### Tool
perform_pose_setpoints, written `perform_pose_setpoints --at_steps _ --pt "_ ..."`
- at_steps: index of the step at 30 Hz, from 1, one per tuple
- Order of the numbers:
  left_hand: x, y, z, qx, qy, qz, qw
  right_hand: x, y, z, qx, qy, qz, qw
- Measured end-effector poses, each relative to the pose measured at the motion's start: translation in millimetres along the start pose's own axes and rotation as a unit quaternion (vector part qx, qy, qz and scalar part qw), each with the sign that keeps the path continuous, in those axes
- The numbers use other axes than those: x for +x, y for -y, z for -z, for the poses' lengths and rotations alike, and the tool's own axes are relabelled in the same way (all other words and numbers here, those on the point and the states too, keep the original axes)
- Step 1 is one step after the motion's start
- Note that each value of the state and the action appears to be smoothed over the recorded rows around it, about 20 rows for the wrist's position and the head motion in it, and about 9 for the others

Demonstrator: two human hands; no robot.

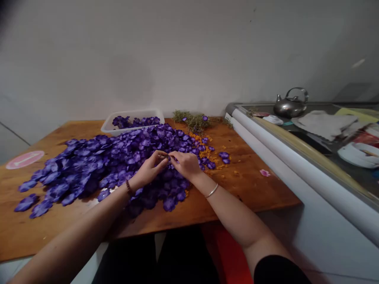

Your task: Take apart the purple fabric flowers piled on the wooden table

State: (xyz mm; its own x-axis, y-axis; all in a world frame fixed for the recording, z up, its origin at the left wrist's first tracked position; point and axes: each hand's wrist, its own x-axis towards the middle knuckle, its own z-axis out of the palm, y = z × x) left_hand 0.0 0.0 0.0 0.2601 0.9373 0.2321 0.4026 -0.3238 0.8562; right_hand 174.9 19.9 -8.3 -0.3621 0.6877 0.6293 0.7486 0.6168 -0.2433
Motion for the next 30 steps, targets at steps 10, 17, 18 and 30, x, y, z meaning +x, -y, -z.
perform_pose_setpoints --at_steps 10,17,18,30 --pt "5 6 -6.3 -0.173 -0.100 0.062 0.978 8 -5 -16 0.417 0.000 -0.198 0.887" --pt "5 8 -6.4 -0.122 -0.145 -0.017 0.982 11 1 -6 0.371 -0.037 -0.209 0.904" --pt "5 8 -6.7 -0.119 -0.146 -0.025 0.982 11 2 -4 0.356 -0.029 -0.197 0.913" --pt "6 2 -12.9 -0.201 -0.148 0.122 0.961 14 10 10 0.549 0.155 -0.282 0.771"
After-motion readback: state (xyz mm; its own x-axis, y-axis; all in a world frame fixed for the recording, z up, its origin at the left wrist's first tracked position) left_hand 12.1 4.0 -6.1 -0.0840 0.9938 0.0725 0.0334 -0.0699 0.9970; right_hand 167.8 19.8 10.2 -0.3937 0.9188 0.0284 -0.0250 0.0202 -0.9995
